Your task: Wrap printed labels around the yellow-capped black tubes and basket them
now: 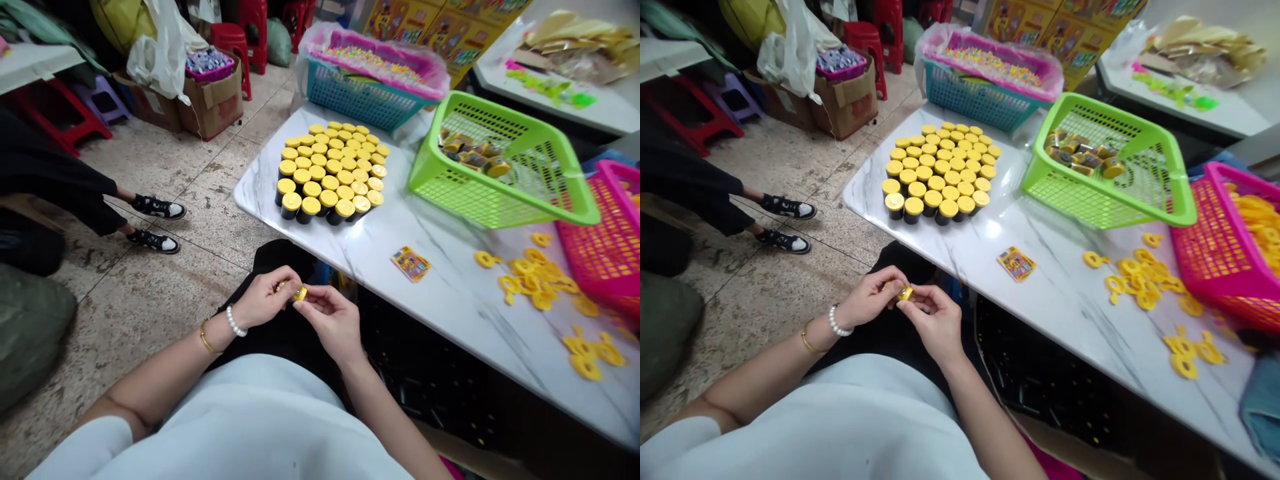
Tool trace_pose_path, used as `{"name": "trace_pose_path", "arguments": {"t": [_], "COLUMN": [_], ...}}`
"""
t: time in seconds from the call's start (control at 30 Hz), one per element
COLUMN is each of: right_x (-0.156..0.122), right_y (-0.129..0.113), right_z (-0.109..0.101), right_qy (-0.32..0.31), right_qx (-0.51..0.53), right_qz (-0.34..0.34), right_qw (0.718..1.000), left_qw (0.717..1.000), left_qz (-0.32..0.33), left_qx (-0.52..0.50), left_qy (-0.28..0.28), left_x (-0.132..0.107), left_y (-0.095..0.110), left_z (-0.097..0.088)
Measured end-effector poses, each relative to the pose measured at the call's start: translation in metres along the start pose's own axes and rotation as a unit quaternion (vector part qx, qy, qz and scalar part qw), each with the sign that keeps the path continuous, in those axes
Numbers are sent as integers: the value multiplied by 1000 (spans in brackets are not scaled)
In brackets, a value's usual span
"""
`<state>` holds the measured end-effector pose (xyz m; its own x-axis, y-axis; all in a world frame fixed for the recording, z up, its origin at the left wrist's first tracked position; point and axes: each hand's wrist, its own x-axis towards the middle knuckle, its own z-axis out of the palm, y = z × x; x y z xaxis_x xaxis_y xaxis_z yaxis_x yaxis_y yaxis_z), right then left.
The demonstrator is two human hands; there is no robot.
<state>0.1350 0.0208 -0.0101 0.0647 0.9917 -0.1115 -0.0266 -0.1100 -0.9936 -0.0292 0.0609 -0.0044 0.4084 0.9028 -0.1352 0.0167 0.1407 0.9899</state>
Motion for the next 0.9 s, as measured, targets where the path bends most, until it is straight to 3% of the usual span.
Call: {"name": "trace_pose_path", "arguments": {"t": [0.1, 0.23, 0.47, 0.63, 0.73, 0.9], "right_x": [2, 5, -3, -5, -6, -6], "right_y": [-8, -17, -12, -17, -19, -11], "right_z": [-6, -14, -4, -5, -5, -4], "right_qy": [-50, -113, -33, -71, -41, 1], "right_qx": [17, 13, 10, -67, -79, -55], "right_qz": [24, -24, -106, -143, -169, -189], "right_qw": [998, 993, 994, 985, 981, 980], "left_qw": [992, 972, 922, 919, 901, 866], "left_qz": [-70, -161, -195, -211, -224, -245], "left_qx": [-100, -169, -334, -333, -372, -435], "left_qy": [-29, -6, -8, -3, 15, -15], "left_x": [2, -1, -12, -10, -7, -7], "left_y": [-1, 0, 3, 1, 2, -10], "left_z": [-2, 6, 14, 20, 25, 30]}}
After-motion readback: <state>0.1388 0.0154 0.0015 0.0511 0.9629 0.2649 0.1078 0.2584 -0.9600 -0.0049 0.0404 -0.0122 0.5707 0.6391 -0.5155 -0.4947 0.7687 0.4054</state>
